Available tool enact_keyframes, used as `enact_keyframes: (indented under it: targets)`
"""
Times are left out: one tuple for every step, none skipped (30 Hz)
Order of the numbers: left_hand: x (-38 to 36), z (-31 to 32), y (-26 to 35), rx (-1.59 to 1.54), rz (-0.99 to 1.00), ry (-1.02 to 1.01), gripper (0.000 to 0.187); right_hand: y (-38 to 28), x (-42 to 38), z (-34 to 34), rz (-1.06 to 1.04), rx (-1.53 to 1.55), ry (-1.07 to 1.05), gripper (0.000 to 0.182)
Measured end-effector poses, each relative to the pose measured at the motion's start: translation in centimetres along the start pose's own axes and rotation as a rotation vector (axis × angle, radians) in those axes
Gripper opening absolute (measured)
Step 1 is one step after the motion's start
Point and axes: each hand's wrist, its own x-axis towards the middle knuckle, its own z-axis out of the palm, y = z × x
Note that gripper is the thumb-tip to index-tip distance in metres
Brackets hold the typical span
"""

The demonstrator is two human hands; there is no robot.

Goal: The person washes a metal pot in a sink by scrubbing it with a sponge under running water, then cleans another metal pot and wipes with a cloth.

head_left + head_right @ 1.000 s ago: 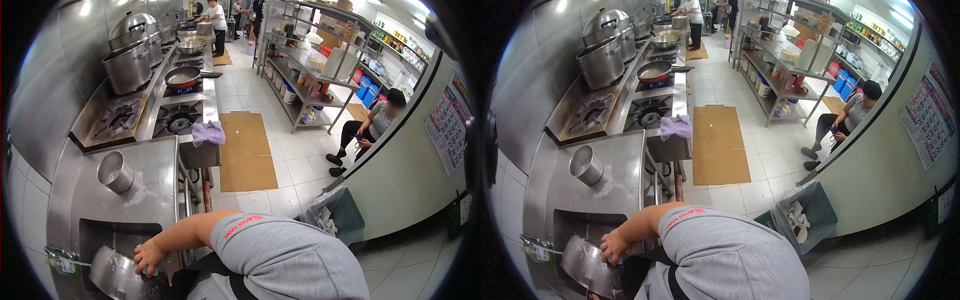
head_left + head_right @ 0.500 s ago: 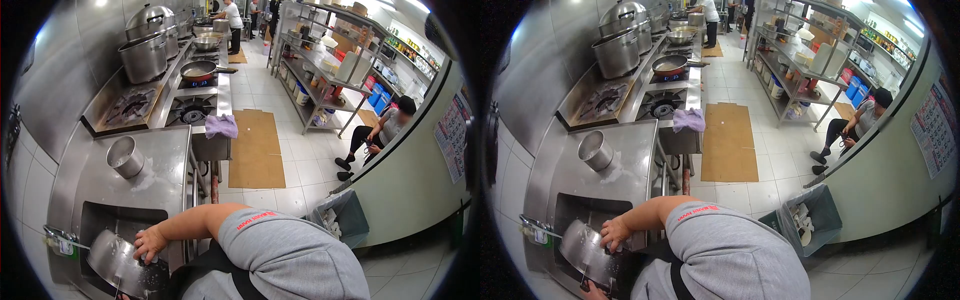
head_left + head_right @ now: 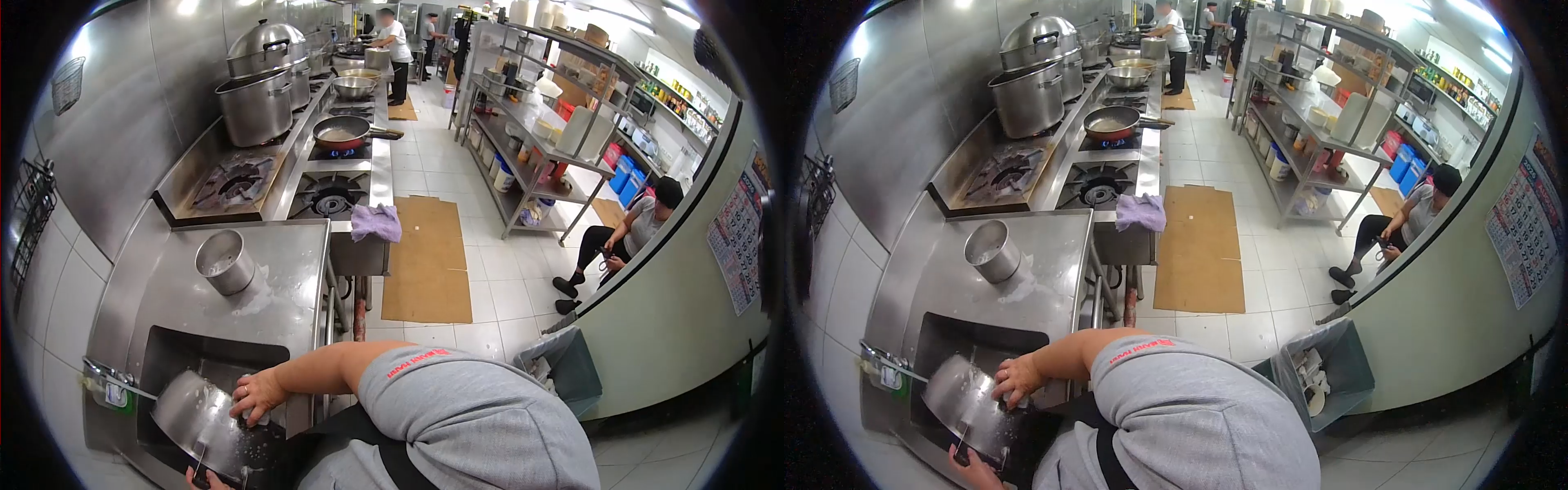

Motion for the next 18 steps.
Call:
enact_keyframes:
  targets:
    - [-0.4,-0.2,0.7,0.013,0.066,-0.009,0.039,0.3,0.0,0.3,-0.007,-0.014,-0.005,0.044]
    - [-0.8,-0.5,0.6,0.024,0.122,-0.014,0.039,0.4,0.1,0.7,-0.022,-0.022,-0.013,0.043]
    - [6.7,3.0,-9.7,-0.335,0.171,-0.118,0.035,0.5,0.3,1.1,-0.047,-0.008,0.039,0.041]
    - [6.3,3.0,-10.1,-0.343,0.162,-0.094,0.035,0.4,0.5,1.6,-0.073,-0.002,0.039,0.041]
    - [6.2,3.2,-10.0,-0.337,0.135,-0.076,0.035,0.5,0.5,1.7,-0.069,-0.016,0.027,0.041]
    - [6.3,3.2,-9.6,-0.326,0.114,-0.066,0.035,0.6,0.5,1.6,-0.053,-0.034,0.018,0.040]
    - [5.3,1.8,-7.8,-0.261,0.077,-0.179,0.038,0.5,0.5,1.2,-0.056,-0.041,0.027,0.038]
    - [3.8,0.8,-5.9,-0.260,0.092,-0.178,0.038,0.2,0.7,1.0,-0.054,-0.054,0.035,0.038]
    - [2.0,0.3,-3.9,-0.092,0.145,-0.083,0.035,0.2,0.7,0.8,-0.045,-0.040,0.036,0.038]
    - [0.7,-0.2,-2.4,0.076,0.193,0.017,0.036,0.1,0.7,0.6,-0.036,-0.022,0.037,0.038]
    - [0.0,-0.5,-1.6,0.084,0.219,0.007,0.034,-0.2,0.9,-0.2,-0.030,0.035,0.049,0.041]
    - [-0.3,-0.5,-1.6,0.076,0.219,0.010,0.034,-0.4,1.1,-0.5,-0.035,0.031,0.045,0.041]
    - [-0.4,-0.6,-1.8,0.112,0.235,0.035,0.034,-0.7,1.6,-0.8,0.033,0.081,0.058,0.042]
    - [-0.4,-0.6,-1.8,0.146,0.250,0.063,0.033,-0.8,2.1,-1.2,0.099,0.130,0.072,0.043]
    - [-0.5,-0.6,-1.7,0.117,0.221,0.052,0.034,-0.9,2.8,-1.5,0.169,0.149,0.110,0.050]
    - [-0.5,-0.9,-1.4,0.112,0.213,0.060,0.034,-1.2,4.1,-2.2,0.158,0.152,0.105,0.050]
    - [-0.6,-1.2,-1.1,0.112,0.197,0.044,0.035,-1.4,5.5,-3.1,0.241,0.134,0.204,0.054]
    - [-0.6,-1.1,-0.8,0.108,0.184,0.027,0.036,-1.3,6.5,-3.8,0.323,0.110,0.302,0.059]
